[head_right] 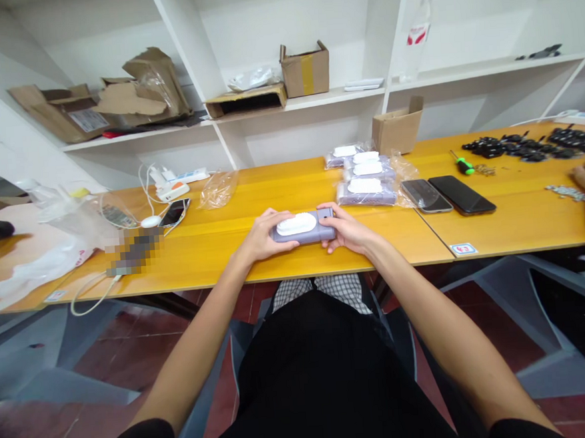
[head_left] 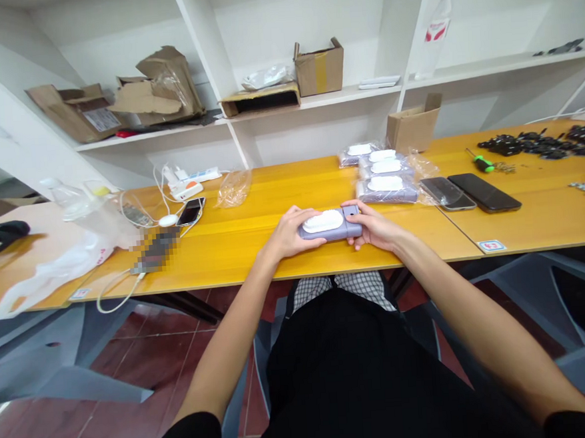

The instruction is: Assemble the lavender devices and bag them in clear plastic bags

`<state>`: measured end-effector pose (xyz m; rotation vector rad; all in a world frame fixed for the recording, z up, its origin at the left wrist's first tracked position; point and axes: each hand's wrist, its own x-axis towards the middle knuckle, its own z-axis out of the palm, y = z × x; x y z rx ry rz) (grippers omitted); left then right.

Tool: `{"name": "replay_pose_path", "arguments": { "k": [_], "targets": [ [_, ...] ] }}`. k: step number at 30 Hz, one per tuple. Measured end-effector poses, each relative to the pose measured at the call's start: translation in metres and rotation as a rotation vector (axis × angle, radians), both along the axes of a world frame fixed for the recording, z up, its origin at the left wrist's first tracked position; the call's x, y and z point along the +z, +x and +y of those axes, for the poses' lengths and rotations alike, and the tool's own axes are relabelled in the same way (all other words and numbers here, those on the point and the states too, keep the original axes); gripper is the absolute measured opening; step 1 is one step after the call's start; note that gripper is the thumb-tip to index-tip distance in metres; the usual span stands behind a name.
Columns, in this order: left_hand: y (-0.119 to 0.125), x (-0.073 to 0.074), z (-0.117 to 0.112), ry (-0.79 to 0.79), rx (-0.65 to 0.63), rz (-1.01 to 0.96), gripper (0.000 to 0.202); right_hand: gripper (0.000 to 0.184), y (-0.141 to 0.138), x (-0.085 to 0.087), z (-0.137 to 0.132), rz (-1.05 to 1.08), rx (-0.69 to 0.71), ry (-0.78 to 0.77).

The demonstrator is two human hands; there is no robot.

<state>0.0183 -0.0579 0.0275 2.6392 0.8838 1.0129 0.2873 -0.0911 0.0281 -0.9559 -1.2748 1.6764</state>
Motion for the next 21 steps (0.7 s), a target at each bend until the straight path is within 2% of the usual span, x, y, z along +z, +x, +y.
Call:
{"name": "replay_pose_path", "arguments": {
  "k": [9, 15, 21],
  "targets": [
    [0.0021, -0.0018, -0.0019, -0.039, -0.012, 0.008, 0.061, 0.043, 0.0038, -0.0018, 0.0013, -0.001, 0.075, -0.027],
    [0.0028, -0.0020, -0.0013, -0.023, -0.020, 0.006, 0.060, 0.050, 0.0010, -0.0019, -0.0021, -0.046, 0.025, 0.017],
    [0.0038, -0.0022, 0.0001, -0.005, -0.037, 0.000, 0.059, 0.047, 0.0017, -0.0039, -0.0005, -0.032, 0.013, 0.012]
  ]
}}
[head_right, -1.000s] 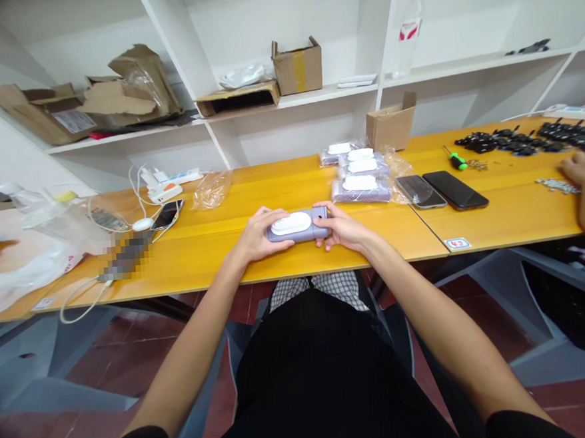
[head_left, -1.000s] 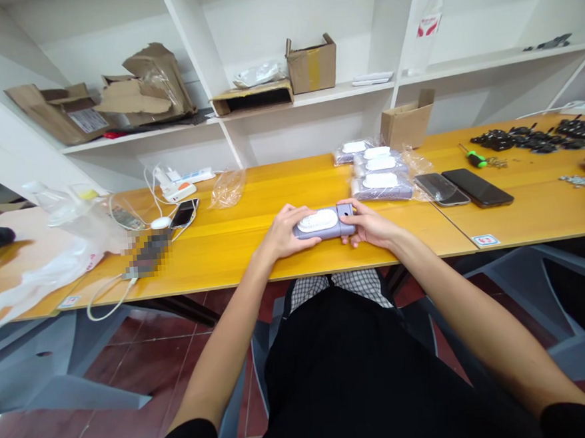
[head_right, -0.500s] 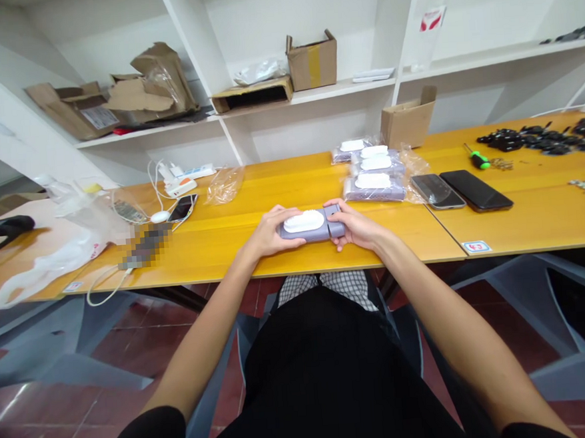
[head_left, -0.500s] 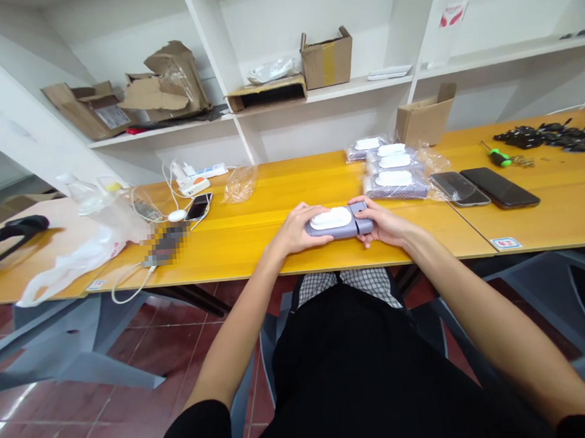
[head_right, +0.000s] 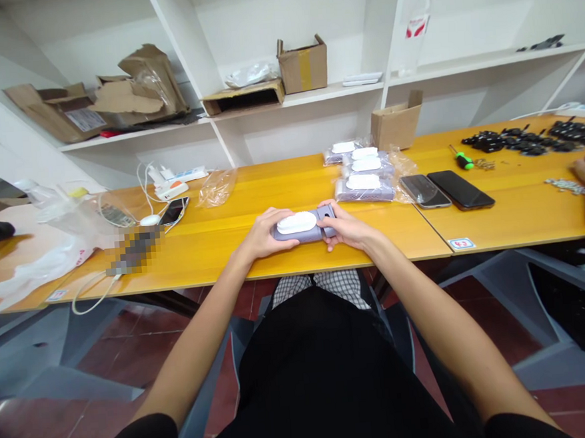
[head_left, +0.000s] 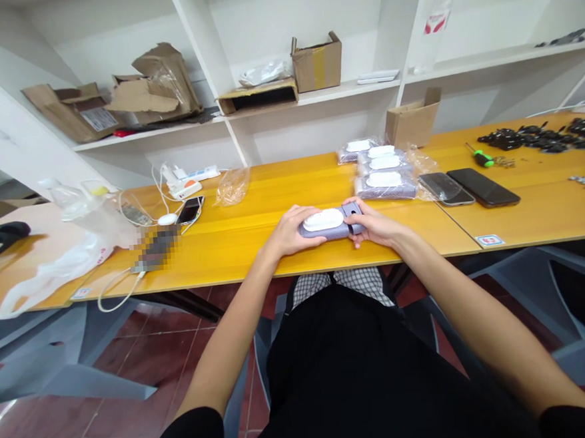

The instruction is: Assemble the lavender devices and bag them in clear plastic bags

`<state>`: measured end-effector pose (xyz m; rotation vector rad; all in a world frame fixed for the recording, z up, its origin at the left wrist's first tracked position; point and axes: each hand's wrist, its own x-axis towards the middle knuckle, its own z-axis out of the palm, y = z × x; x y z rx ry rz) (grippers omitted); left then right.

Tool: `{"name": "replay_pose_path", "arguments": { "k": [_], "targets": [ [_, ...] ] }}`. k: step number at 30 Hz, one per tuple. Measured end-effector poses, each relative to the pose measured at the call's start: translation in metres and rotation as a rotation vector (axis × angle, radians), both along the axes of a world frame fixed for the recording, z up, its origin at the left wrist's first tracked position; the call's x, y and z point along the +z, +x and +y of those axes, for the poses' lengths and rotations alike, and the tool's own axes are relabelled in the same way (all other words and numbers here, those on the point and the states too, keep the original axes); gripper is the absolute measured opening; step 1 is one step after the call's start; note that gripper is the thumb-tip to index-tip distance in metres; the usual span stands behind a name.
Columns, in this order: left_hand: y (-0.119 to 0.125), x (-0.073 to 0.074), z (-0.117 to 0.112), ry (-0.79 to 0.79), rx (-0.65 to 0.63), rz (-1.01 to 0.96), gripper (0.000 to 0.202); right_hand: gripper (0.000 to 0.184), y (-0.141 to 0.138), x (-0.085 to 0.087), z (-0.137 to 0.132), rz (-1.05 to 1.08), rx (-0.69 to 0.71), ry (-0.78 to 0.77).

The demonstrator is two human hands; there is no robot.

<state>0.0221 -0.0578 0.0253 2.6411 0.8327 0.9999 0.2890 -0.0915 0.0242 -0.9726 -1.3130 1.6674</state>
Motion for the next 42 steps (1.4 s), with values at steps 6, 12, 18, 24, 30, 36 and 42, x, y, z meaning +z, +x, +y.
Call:
{"name": "replay_pose_path", "arguments": {
  "k": [6, 12, 18, 24, 30, 36, 42],
  "targets": [
    [0.000, 0.000, 0.000, 0.024, -0.025, -0.016, 0.058, 0.048, 0.003, 0.000, 0.000, 0.032, 0.019, -0.007],
    [-0.003, 0.000, 0.003, 0.061, 0.022, -0.008, 0.059, 0.042, -0.007, -0.003, 0.003, 0.034, -0.113, 0.012],
    [-0.004, 0.001, 0.004, 0.103, 0.051, -0.011, 0.058, 0.041, -0.007, -0.005, 0.007, 0.084, -0.136, -0.024],
    [-0.005, 0.000, 0.006, 0.130, 0.033, -0.014, 0.058, 0.041, -0.004, -0.007, 0.010, 0.097, -0.162, -0.038],
    [-0.007, -0.002, 0.007, 0.118, 0.042, 0.020, 0.059, 0.039, -0.002, -0.009, 0.011, 0.034, -0.150, 0.045],
    [-0.006, -0.002, 0.006, 0.146, 0.019, -0.002, 0.059, 0.032, -0.005, -0.007, 0.008, 0.034, -0.178, 0.035],
    [-0.004, -0.001, 0.006, 0.163, 0.002, -0.024, 0.058, 0.021, -0.009, -0.002, 0.007, 0.115, -0.248, 0.007]
  ]
}}
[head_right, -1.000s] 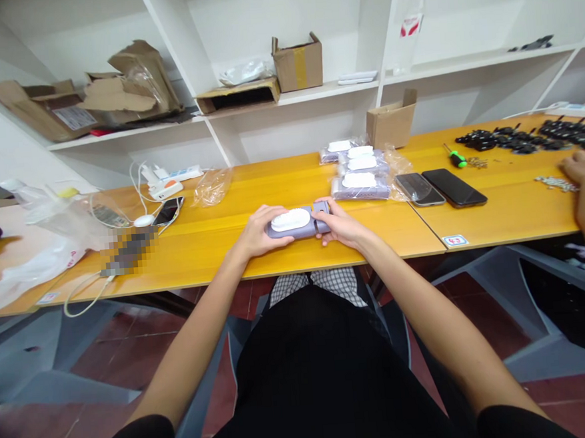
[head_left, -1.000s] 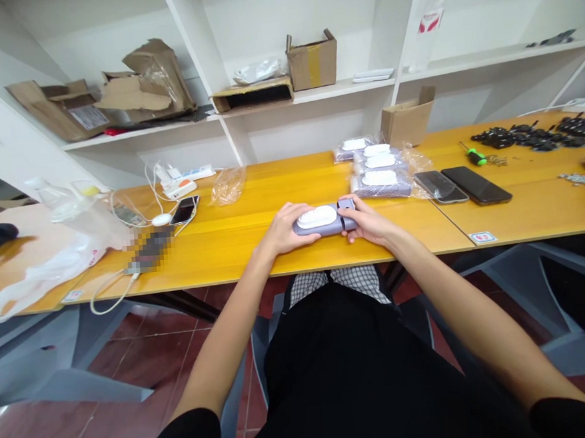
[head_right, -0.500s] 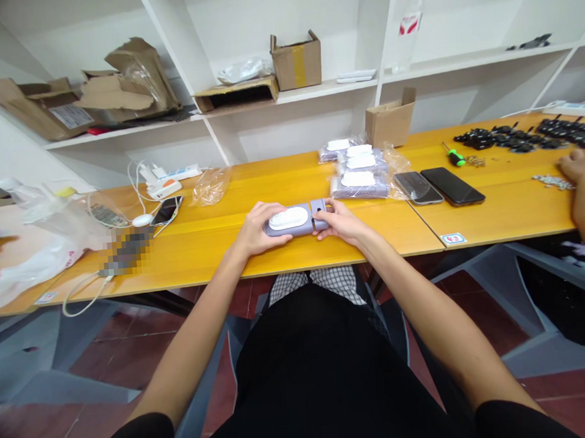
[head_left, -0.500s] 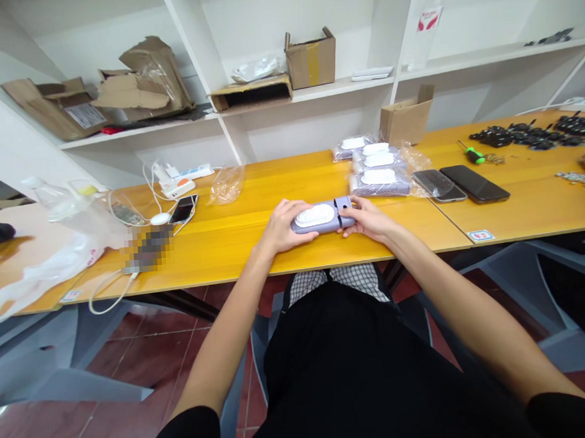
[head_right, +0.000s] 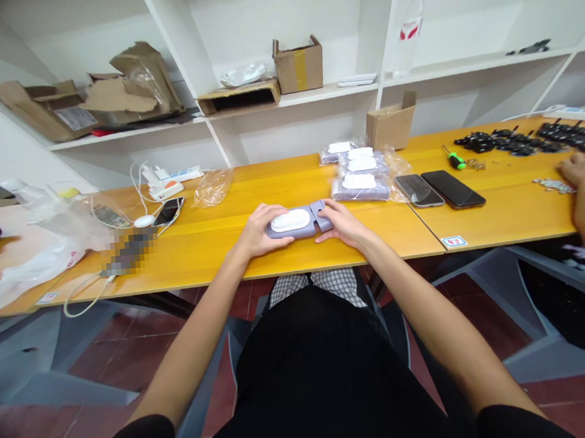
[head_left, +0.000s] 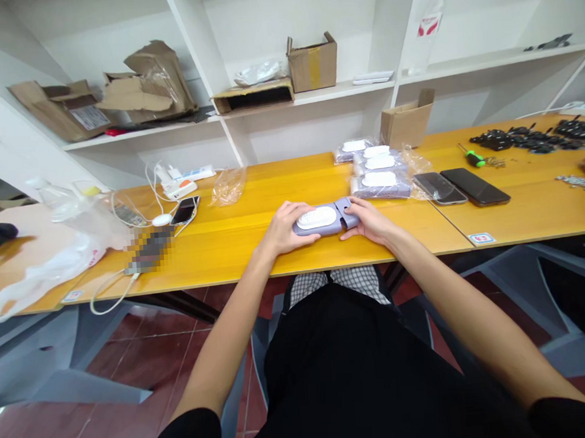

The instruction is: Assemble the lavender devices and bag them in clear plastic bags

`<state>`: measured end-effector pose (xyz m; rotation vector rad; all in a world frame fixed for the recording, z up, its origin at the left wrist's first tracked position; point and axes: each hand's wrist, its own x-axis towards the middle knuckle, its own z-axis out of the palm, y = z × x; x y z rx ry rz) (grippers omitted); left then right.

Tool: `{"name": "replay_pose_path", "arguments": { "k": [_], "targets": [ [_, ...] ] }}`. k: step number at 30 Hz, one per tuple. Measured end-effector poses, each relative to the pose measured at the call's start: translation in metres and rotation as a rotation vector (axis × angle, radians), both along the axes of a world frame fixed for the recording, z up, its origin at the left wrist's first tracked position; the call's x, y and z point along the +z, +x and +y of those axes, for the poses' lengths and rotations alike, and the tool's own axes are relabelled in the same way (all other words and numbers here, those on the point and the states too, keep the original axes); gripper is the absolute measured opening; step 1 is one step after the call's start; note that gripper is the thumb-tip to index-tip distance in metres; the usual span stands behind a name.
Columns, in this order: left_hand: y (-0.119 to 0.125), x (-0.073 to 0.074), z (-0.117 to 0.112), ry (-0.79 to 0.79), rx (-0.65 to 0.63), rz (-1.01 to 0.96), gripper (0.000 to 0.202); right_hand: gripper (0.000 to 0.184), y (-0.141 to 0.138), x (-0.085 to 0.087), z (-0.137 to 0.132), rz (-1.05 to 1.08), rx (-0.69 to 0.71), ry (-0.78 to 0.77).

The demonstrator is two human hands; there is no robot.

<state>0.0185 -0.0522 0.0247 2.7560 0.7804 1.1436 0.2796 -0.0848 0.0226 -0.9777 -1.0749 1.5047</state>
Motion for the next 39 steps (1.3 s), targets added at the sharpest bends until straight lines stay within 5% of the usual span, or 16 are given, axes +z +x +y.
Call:
{"name": "replay_pose_path", "arguments": {
  "k": [39],
  "targets": [
    [-0.0052, -0.0003, -0.0018, -0.022, 0.037, 0.038, 0.058, 0.026, 0.0043, -0.0055, 0.0037, -0.026, -0.006, -0.034]
  ]
}}
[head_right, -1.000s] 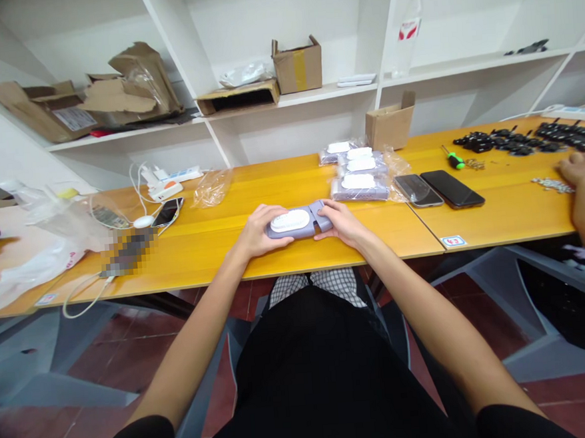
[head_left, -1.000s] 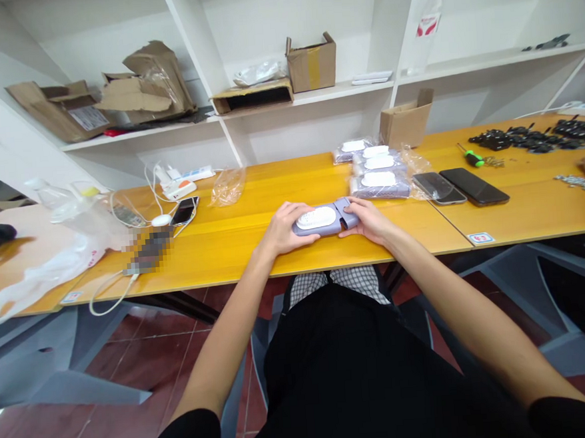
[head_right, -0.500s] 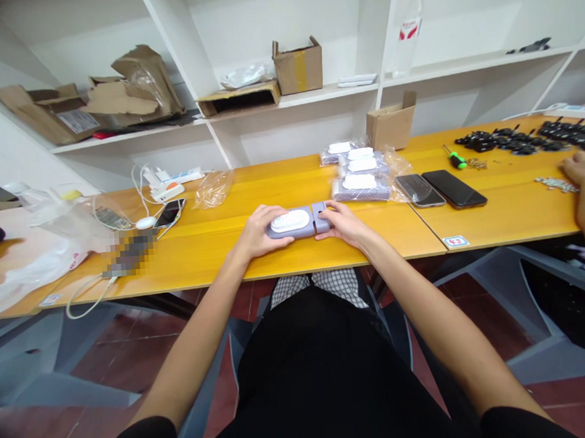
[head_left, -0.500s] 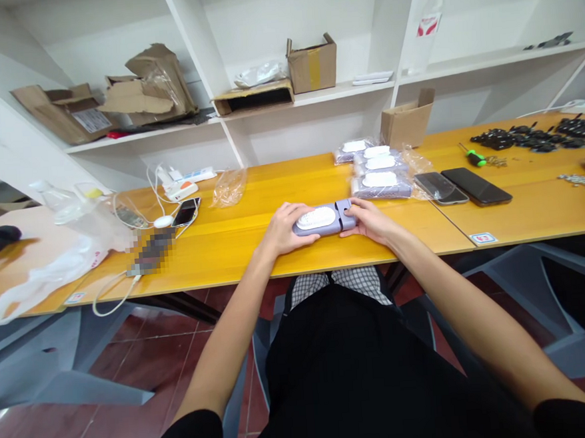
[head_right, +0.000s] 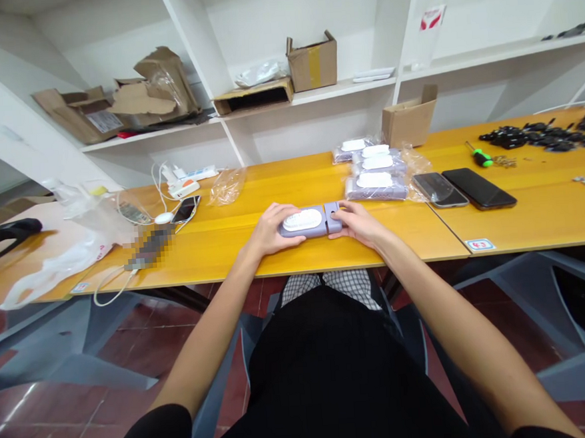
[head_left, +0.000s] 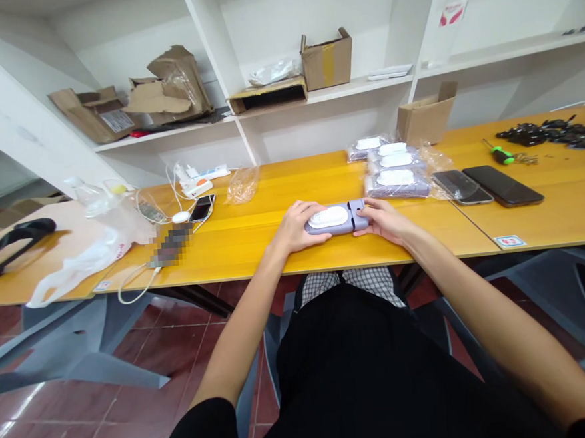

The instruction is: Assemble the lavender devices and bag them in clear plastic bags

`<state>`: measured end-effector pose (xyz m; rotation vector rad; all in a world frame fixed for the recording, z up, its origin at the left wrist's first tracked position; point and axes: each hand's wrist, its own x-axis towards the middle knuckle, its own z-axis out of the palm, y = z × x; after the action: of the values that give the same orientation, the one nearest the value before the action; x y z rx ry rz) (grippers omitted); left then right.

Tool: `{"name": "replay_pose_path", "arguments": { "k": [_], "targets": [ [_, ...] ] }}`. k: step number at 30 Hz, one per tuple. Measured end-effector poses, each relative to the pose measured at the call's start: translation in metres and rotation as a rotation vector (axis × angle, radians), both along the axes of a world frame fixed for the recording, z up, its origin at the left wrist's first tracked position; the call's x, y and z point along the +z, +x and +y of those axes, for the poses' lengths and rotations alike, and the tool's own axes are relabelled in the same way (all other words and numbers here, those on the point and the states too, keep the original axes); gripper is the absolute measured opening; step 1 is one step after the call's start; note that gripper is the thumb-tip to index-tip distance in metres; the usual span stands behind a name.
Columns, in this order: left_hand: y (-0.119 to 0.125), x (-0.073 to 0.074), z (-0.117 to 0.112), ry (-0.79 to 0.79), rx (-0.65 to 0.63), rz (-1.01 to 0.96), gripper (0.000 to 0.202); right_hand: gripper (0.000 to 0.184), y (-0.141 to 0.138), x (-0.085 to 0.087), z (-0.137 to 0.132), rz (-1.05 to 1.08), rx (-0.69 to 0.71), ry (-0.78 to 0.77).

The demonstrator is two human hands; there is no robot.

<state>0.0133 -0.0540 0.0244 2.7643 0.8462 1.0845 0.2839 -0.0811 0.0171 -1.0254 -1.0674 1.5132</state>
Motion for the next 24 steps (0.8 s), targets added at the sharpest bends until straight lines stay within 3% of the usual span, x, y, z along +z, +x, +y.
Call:
{"name": "replay_pose_path", "arguments": {
  "k": [9, 24],
  "targets": [
    [0.0012, 0.0005, -0.0021, -0.003, 0.027, 0.012, 0.059, 0.025, -0.0006, -0.0019, 0.0001, 0.002, 0.025, 0.015],
    [0.0044, -0.0027, -0.0020, -0.026, 0.089, 0.031, 0.061, 0.030, -0.0046, -0.0064, 0.0020, 0.005, -0.063, -0.008]
  ]
}}
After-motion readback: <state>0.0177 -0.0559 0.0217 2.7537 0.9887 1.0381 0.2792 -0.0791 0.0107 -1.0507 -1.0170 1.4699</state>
